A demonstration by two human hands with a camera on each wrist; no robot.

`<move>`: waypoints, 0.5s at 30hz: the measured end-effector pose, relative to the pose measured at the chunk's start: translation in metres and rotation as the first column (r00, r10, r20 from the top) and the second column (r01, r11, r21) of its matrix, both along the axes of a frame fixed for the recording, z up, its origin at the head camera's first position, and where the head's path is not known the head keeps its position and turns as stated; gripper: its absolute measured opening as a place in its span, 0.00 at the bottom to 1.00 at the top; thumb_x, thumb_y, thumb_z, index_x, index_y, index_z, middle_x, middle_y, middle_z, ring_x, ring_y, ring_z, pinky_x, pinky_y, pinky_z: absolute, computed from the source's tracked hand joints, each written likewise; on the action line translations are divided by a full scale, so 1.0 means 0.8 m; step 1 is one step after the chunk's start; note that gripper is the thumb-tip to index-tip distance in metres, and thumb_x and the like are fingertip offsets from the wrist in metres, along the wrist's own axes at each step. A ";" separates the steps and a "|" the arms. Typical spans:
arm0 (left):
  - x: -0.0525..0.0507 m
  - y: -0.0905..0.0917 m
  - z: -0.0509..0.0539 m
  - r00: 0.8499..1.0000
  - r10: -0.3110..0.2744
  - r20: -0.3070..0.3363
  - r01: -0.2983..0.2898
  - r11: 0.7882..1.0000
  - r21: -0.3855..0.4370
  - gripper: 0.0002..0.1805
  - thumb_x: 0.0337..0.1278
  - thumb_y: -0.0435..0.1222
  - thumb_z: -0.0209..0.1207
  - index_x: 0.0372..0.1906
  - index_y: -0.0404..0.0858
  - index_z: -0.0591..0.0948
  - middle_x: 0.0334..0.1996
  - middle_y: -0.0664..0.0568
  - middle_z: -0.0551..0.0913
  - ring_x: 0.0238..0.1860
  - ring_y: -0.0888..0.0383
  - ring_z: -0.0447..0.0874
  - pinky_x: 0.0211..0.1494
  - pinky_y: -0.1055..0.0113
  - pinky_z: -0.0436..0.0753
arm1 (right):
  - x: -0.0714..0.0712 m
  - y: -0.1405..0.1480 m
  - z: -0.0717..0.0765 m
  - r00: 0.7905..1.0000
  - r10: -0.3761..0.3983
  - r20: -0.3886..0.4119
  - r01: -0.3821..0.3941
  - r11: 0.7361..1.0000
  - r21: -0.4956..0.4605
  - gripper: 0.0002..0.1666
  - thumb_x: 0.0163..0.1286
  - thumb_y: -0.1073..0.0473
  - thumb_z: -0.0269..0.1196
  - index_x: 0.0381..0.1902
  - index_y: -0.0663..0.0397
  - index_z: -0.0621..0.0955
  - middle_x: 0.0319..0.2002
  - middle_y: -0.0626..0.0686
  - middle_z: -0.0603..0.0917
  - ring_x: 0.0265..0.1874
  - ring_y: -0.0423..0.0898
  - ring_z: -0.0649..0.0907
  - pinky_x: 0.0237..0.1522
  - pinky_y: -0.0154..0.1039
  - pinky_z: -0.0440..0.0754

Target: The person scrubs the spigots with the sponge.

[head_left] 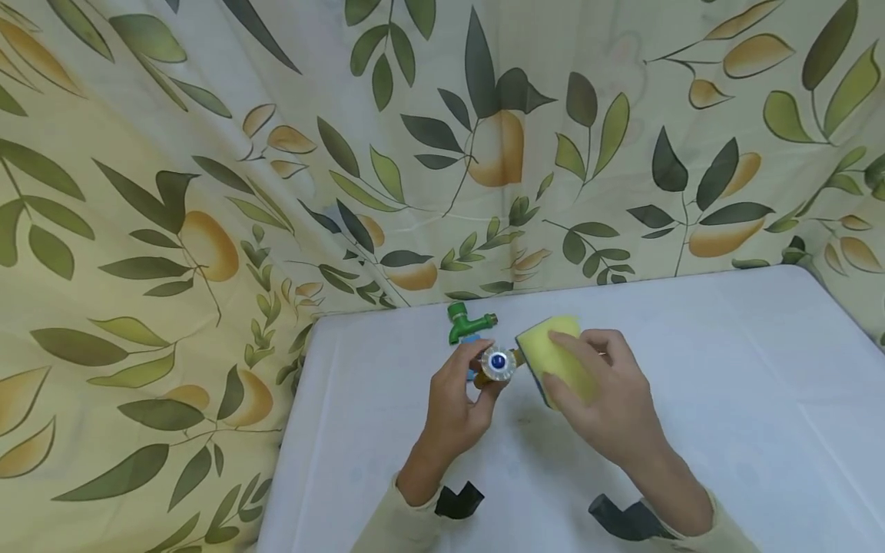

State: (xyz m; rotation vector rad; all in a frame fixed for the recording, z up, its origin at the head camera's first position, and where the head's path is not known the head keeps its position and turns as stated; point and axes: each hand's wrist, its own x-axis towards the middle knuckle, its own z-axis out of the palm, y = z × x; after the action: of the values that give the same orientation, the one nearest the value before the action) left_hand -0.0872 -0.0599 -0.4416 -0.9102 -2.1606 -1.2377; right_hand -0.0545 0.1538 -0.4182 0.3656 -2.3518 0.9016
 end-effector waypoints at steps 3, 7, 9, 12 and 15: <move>0.001 0.003 0.000 0.999 0.007 -0.040 -0.007 1.000 0.000 0.28 0.59 0.25 0.68 0.63 0.37 0.74 0.46 0.49 0.83 0.39 0.59 0.80 0.42 0.77 0.83 | -0.004 -0.003 -0.006 0.997 0.021 -0.072 -0.018 0.999 0.051 0.28 0.54 0.55 0.70 0.56 0.47 0.86 0.45 0.60 0.77 0.39 0.51 0.75 0.32 0.47 0.81; 0.001 0.006 -0.001 0.998 0.003 -0.066 -0.002 1.000 0.014 0.25 0.58 0.24 0.67 0.61 0.39 0.77 0.45 0.50 0.82 0.39 0.60 0.81 0.44 0.78 0.84 | -0.009 -0.004 -0.012 0.992 0.016 -0.122 -0.007 0.997 0.074 0.26 0.57 0.52 0.67 0.56 0.48 0.86 0.43 0.61 0.77 0.39 0.53 0.74 0.31 0.48 0.78; 0.001 0.007 -0.001 0.997 0.008 -0.073 -0.007 1.000 0.022 0.25 0.58 0.24 0.67 0.60 0.38 0.76 0.45 0.49 0.82 0.40 0.59 0.83 0.46 0.77 0.85 | -0.011 -0.004 -0.014 0.992 0.024 -0.123 -0.014 0.997 0.080 0.27 0.57 0.52 0.67 0.56 0.48 0.86 0.43 0.61 0.78 0.40 0.53 0.74 0.31 0.48 0.79; 0.001 0.008 -0.001 0.997 0.010 -0.071 -0.008 1.000 0.029 0.27 0.56 0.24 0.69 0.60 0.36 0.76 0.46 0.48 0.83 0.42 0.58 0.85 0.49 0.75 0.86 | -0.014 -0.002 -0.017 0.991 0.009 -0.134 0.001 0.997 0.076 0.27 0.57 0.53 0.67 0.56 0.49 0.85 0.44 0.62 0.78 0.40 0.54 0.75 0.31 0.49 0.80; 0.002 0.008 0.000 0.998 0.011 -0.058 -0.009 0.999 0.035 0.28 0.55 0.25 0.70 0.61 0.35 0.76 0.47 0.47 0.84 0.43 0.57 0.85 0.48 0.75 0.86 | -0.015 0.001 -0.020 0.991 0.006 -0.134 0.004 0.998 0.069 0.27 0.57 0.53 0.67 0.56 0.49 0.86 0.44 0.62 0.78 0.39 0.54 0.75 0.31 0.48 0.79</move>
State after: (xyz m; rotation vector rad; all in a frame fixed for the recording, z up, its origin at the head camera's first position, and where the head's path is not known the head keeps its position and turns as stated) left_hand -0.0854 -0.0533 -0.4418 -0.9089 -2.0893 -1.2256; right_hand -0.0667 0.1545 -0.4341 0.4414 -2.2628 0.7734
